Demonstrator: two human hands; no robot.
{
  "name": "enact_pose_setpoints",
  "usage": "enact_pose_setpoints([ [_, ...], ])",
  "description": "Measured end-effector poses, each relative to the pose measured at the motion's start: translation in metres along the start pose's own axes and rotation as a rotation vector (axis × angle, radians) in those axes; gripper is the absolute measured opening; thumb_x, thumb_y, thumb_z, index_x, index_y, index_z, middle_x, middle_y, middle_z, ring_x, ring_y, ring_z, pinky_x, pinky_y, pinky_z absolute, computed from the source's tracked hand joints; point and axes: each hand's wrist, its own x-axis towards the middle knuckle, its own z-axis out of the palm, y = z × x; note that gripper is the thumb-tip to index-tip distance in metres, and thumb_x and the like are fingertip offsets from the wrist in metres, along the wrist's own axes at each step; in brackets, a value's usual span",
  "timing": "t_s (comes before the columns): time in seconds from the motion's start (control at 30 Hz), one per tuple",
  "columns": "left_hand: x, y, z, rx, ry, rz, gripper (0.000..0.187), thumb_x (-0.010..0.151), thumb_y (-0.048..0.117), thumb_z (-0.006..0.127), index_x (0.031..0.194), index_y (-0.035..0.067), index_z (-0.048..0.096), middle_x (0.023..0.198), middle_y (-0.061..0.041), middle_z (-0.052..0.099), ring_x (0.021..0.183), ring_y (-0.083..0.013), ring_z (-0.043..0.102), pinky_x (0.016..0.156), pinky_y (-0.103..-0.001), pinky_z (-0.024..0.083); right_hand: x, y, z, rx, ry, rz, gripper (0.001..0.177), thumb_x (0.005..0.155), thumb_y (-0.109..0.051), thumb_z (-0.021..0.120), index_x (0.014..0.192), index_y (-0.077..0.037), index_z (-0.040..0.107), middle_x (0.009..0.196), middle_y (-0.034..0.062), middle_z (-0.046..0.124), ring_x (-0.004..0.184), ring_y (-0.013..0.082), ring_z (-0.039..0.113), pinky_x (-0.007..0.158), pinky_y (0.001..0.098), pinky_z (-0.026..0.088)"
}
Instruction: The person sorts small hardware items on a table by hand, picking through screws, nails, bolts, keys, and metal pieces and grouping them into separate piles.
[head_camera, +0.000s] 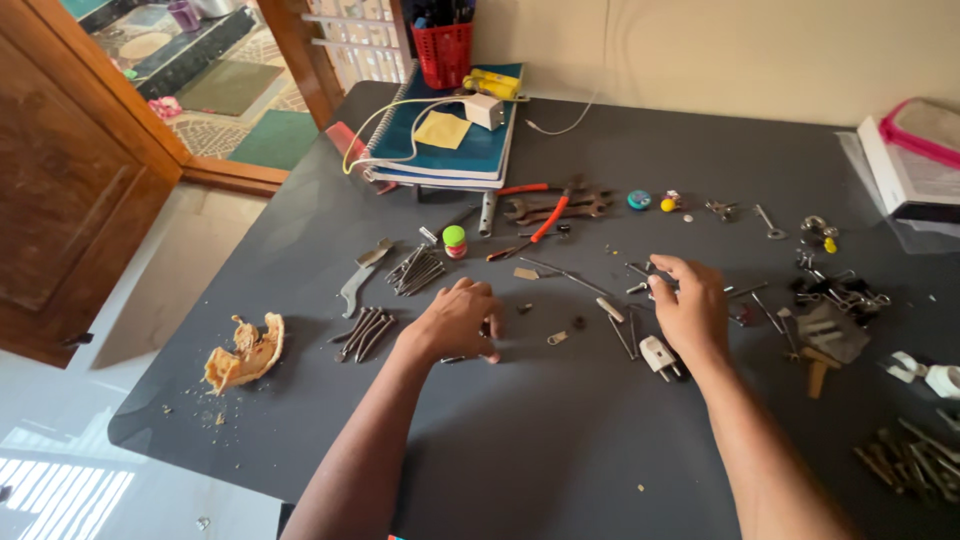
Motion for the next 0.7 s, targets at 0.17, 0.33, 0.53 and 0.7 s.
enact_pose_setpoints([
  [0.17,-0.005,-0.01,-0.006,0.102,-0.143,-0.036,0.037,0.054,0.029,0.095,0.085,0.021,0.078,0.11,-0.001,0.061,0.122,-0.0258,0.048,0.098,-0.042,0.042,0.0,0.0,-0.001,-0.023,0.034,0.01,0.028,0.09,-0.009,0.074,0.117,-0.009,0.074,0.111,0.0083,0.074,0.104,0.0301,0.062,0.091,0.0424,0.051],
  [0.33,-0.002,-0.02,0.0,0.04,-0.027,-0.014,0.028,0.057,0.025,0.093,0.081,0.02,0.08,0.104,-0.002,0.064,0.116,-0.0265,0.054,0.094,-0.041,0.047,-0.001,0.002,-0.001,-0.028,0.038,-0.003,0.027,0.089,-0.01,0.074,0.116,-0.009,0.074,0.109,0.0084,0.074,0.105,0.0305,0.062,0.092,0.0419,0.05],
  [0.53,0.02,0.007,0.031,-0.129,0.545,0.207,0.024,0.075,0.019,0.081,0.095,0.01,0.074,0.105,-0.011,0.065,0.106,-0.034,0.061,0.09,-0.043,0.051,0.002,0.0,-0.004,-0.051,0.026,0.041,0.025,0.089,-0.009,0.075,0.114,-0.008,0.075,0.105,0.0097,0.074,0.101,0.0317,0.063,0.091,0.0431,0.05],
  [0.7,0.032,0.031,0.068,-0.023,0.616,0.225,0.016,0.084,0.008,0.069,0.1,0.009,0.072,0.107,-0.01,0.067,0.103,-0.0332,0.062,0.088,-0.041,0.052,0.005,-0.029,-0.015,0.049,0.048,-0.136,0.025,0.08,-0.007,0.076,0.104,-0.009,0.074,0.102,0.0079,0.074,0.102,0.0312,0.064,0.091,0.0424,0.05],
])
